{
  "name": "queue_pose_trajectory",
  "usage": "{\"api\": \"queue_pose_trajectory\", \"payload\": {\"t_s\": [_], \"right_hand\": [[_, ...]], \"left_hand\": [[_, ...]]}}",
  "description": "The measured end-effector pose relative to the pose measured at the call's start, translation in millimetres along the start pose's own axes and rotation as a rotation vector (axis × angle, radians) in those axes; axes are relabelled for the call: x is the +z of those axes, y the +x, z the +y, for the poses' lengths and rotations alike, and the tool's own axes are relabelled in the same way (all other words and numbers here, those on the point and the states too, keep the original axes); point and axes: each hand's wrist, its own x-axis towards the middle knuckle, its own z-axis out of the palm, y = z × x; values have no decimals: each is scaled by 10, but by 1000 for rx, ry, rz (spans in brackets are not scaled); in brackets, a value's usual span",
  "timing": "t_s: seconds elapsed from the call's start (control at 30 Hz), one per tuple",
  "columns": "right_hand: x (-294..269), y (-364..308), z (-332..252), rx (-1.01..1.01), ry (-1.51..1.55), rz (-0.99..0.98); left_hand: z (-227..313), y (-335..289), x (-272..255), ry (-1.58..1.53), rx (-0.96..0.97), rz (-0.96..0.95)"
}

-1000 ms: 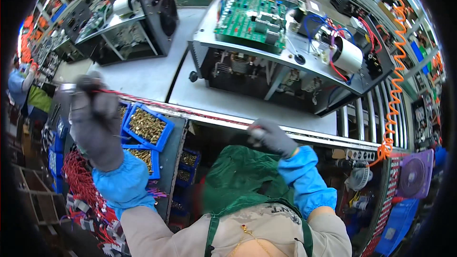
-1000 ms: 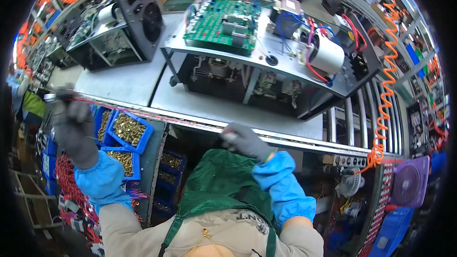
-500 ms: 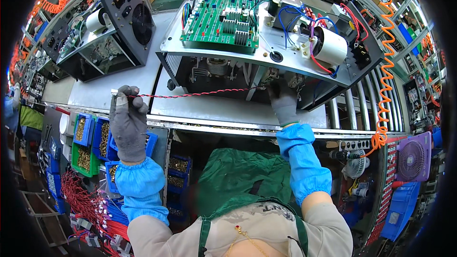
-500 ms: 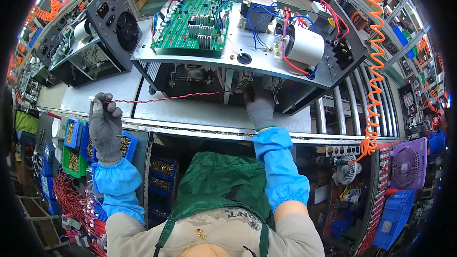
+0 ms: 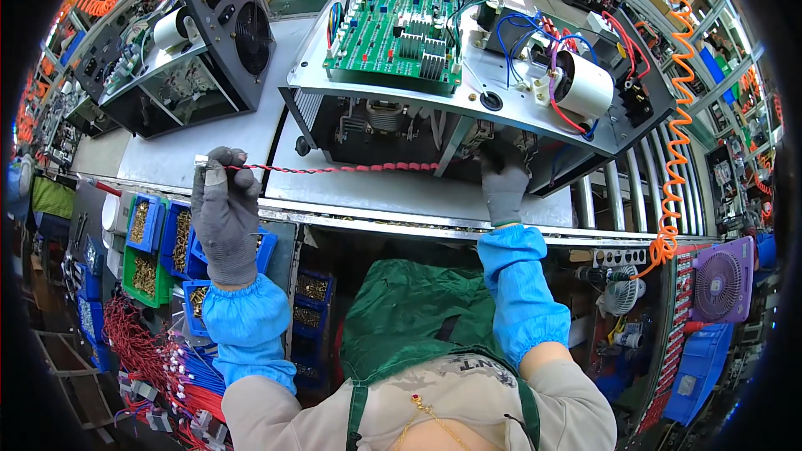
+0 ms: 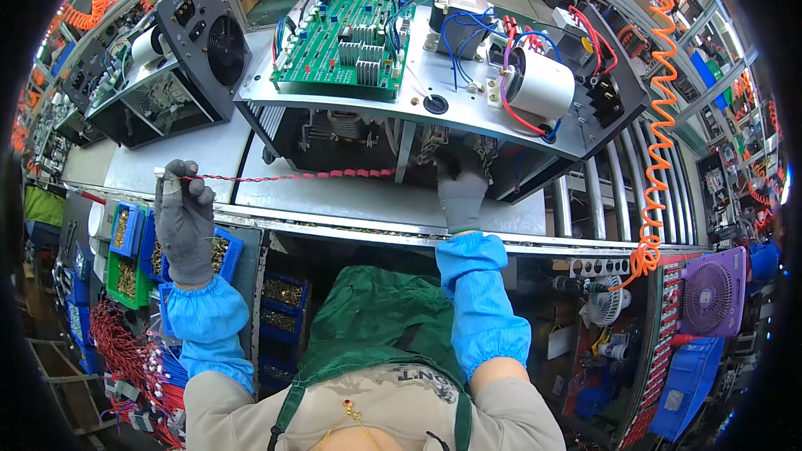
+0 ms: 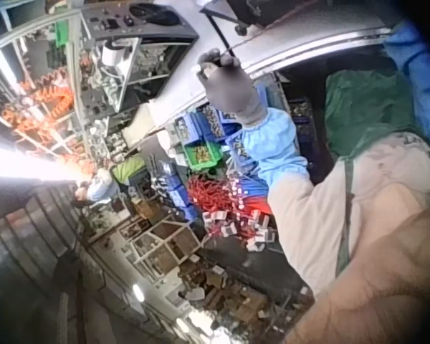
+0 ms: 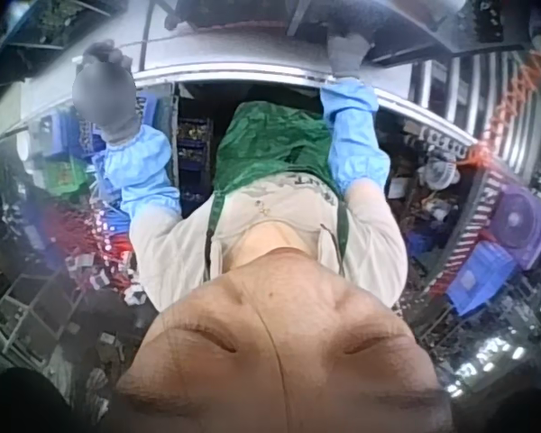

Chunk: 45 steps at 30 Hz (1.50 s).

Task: The person assembles an electronic device on a workbench, connecting wires to a circuit board and securing components with a power drill. They handle red and purple wires, a small white box, and a red switch, using pliers and a drill to complete the assembly.

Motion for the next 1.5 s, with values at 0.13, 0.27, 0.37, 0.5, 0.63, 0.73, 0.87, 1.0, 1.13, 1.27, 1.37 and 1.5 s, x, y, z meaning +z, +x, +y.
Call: {"api": "queue_pose_trajectory", "payload": {"t_s": [0.13, 0.27, 0.37, 0.5, 0.63, 0.73, 0.87, 1.0, 1.13, 1.27, 1.37, 1.5], "right_hand": [[51, -14, 59, -208, -204, -19], [22, -109, 40, -180, -261, -53], [15, -89, 89, -192, -354, -108], [29, -49, 159, 104, -221, -235], [36, -120, 266, 191, -112, -189], [37, -169, 282, 234, 3, -140], [51, -121, 198, 216, 22, -139], [154, -76, 318, 265, 35, -145], [150, -79, 306, 93, 231, 9], [52, -42, 278, 18, 203, -90], [6, -67, 206, 62, 235, -162], [-21, -64, 17, 110, 104, -288]], "left_hand": [[-17, -25, 58, 11, 7, -13], [-12, -37, 79, 50, 19, -32], [-1, -35, 84, 97, 61, -21], [-101, -42, 306, 340, 281, 26], [-87, -55, 485, 251, 209, -76], [-146, -62, 621, 219, 154, -117], [-183, -79, 717, 215, 110, -149], [-193, -91, 750, 199, 90, -176], [-182, -112, 745, 205, 92, -161], [-198, -123, 720, 197, 69, -133], [-234, -112, 729, 166, 69, -142], [-244, -124, 750, 158, 57, -141]]}}
